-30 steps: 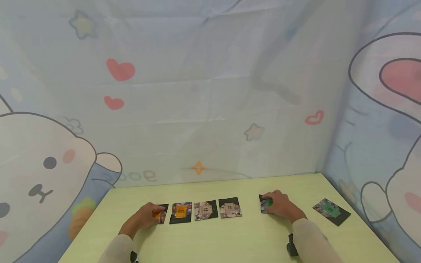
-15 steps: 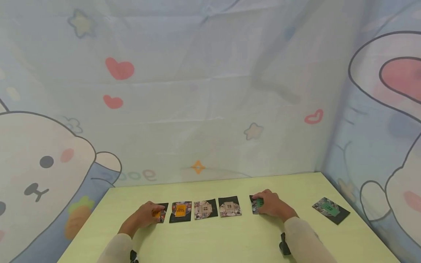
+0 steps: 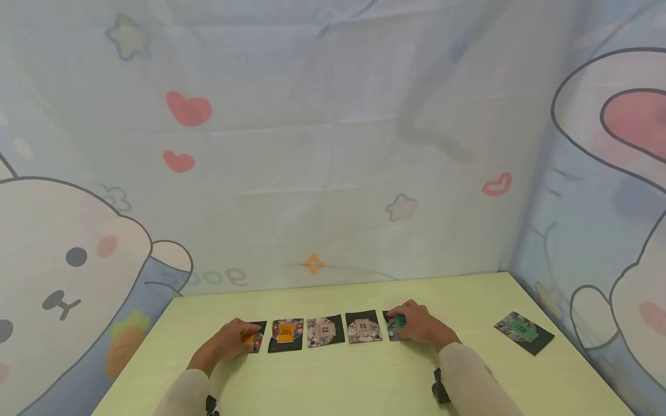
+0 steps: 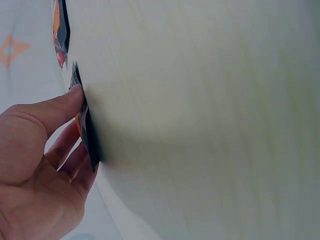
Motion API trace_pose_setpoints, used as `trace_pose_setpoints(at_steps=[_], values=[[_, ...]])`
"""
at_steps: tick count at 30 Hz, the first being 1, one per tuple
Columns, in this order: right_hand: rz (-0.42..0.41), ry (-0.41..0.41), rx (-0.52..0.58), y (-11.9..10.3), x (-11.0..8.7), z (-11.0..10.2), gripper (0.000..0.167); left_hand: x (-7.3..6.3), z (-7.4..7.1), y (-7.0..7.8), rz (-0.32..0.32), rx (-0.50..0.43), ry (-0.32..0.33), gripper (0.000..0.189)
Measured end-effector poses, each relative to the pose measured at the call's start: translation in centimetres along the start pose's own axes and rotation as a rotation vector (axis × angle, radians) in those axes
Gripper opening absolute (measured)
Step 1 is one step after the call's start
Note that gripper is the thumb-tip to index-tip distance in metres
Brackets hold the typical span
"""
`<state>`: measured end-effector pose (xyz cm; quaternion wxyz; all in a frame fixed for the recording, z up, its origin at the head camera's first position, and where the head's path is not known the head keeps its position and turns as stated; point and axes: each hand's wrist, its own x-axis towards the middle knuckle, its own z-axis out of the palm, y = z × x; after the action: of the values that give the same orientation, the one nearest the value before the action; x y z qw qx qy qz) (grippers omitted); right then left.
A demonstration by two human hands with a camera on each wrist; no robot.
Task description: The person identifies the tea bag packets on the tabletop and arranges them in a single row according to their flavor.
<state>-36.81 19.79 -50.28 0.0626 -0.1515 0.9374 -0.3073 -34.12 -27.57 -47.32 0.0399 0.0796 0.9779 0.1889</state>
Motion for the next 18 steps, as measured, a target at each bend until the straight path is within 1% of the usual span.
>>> trace_pose_setpoints(at_steps=[7,13,18], values=[[-0.007,-0.01,0.004,-0.79,0.21,0.25,0.049,-0.07,0.01,-0.06,-0.007,-0.006,-0.003,0.046],[0.004,-0.017,0.011,-0.84,0.38,0.14,0.05,-0.17,0.04,0.06,-0.009,-0.016,-0.013,0.046],[-0.02,-0.016,-0.033,-0.79,0.54,0.24,0.051,-0.31,-0.05,0.13,-0.008,-0.001,-0.011,0.045]])
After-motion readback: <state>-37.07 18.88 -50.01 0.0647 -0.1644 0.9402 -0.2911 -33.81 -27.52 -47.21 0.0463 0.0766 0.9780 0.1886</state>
